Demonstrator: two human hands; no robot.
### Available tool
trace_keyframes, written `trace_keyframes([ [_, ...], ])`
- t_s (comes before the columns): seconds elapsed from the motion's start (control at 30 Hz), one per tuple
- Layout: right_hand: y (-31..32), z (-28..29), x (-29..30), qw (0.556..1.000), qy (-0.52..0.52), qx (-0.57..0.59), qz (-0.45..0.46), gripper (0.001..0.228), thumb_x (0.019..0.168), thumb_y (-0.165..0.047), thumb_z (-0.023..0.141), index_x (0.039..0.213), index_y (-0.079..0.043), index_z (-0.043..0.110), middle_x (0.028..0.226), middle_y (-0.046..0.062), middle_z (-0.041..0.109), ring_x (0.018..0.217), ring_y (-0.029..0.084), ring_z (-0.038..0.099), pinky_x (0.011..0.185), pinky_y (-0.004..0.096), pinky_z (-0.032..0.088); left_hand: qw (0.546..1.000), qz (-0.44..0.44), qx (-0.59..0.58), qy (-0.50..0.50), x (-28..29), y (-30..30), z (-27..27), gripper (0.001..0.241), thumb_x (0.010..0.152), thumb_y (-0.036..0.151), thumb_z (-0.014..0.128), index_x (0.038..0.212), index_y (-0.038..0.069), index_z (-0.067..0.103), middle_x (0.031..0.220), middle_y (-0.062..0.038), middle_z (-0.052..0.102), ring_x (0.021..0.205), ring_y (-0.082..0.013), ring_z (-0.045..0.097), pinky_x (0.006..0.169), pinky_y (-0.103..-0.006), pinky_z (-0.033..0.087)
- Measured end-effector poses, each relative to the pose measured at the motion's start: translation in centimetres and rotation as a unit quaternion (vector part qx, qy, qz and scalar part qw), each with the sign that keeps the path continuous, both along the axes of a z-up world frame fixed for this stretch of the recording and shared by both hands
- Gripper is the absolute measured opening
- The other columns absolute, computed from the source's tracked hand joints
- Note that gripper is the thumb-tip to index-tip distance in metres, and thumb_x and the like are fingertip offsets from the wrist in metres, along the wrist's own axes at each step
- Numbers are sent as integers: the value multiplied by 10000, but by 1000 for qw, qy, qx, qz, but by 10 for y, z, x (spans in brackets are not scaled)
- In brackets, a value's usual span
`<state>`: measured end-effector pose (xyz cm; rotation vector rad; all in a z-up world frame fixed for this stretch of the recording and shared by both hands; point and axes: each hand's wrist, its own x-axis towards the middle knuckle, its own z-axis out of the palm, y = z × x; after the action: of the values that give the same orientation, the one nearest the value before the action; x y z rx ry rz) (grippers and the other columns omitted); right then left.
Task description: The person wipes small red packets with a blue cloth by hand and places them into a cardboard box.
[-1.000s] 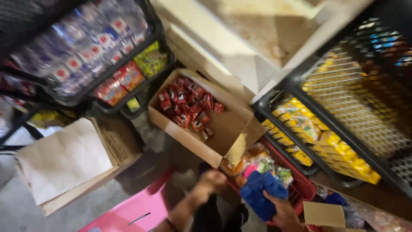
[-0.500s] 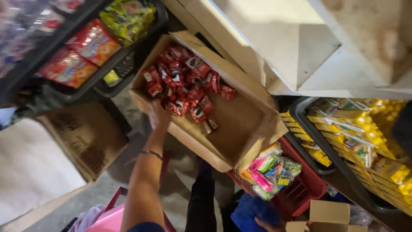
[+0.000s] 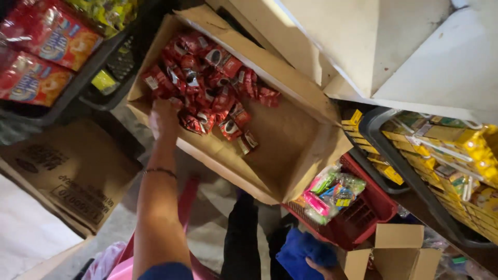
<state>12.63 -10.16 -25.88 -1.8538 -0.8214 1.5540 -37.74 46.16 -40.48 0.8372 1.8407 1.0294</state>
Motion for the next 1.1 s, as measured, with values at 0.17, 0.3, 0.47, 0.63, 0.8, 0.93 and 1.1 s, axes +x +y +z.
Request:
trace_keyframes([
  [0.17, 82, -15, 2, 989, -104, -106, -9, 584, 529, -205, 1010, 1072, -72, 844, 983, 84, 903, 845, 202, 863, 841, 333, 654, 949, -183, 20, 258, 23, -17, 32, 113, 862, 156, 640, 905, 58, 673, 757, -88, 589, 636, -265, 510, 591, -401, 446],
  [0.3, 112, 16, -17, 937, -141, -300, -107, 666, 591, -230, 978, 1190, -7, 792, 1021, 181, 863, 918, 294, 807, 867, 401, 611, 979, -112, 43, -162, 64, -67, 122, 177, 943, 227, 627, 901, 65, 572, 802, -13, 552, 718, -95, 478, 644, -244, 422],
  [0.47, 231, 198, -48, 950, 213, -68, -217, 633, 780, -200, 715, 1356, 51, 641, 1059, 273, 779, 676, 322, 658, 579, 407, 511, 828, 20, -23, -560, 156, -129, 177, 50, 895, 78, 646, 923, 110, 620, 884, -36, 638, 785, -175, 608, 750, -346, 530],
  [0.63, 242, 269, -35, 963, -58, 258, -61, 634, 695, -227, 878, 1265, -54, 664, 1339, 206, 623, 1117, 329, 600, 923, 417, 483, 748, -100, -104, -648, 272, -199, 303, 206, 958, 197, 548, 1097, 70, 629, 1042, -89, 698, 895, -204, 655, 819, -361, 546],
  [0.8, 198, 326, -24, 867, -266, 422, 7, 687, 673, -132, 845, 1331, -64, 656, 1498, 124, 558, 1351, 319, 555, 1139, 415, 397, 737, -191, -211, -613, 343, -279, 398, 567, 935, 509, 606, 1300, 79, 657, 1185, -117, 710, 991, -235, 667, 884, -397, 534],
  [0.93, 142, 334, 11, 897, -47, 416, -139, 511, 807, 19, 730, 1310, 9, 643, 1270, 93, 704, 1103, 219, 664, 956, 321, 517, 676, -242, -142, -681, 355, -324, 382, 318, 988, 112, 545, 1298, 42, 564, 1277, -163, 638, 1157, -327, 619, 1025, -523, 486],
  [1.1, 77, 301, 36, 900, 144, 205, -355, 215, 858, 61, 753, 1073, 59, 740, 930, 135, 758, 793, 213, 666, 777, 341, 558, 706, -341, -106, -612, 379, -371, 446, 422, 961, 206, 640, 1339, 19, 631, 1213, -146, 702, 1010, -241, 663, 883, -432, 553],
])
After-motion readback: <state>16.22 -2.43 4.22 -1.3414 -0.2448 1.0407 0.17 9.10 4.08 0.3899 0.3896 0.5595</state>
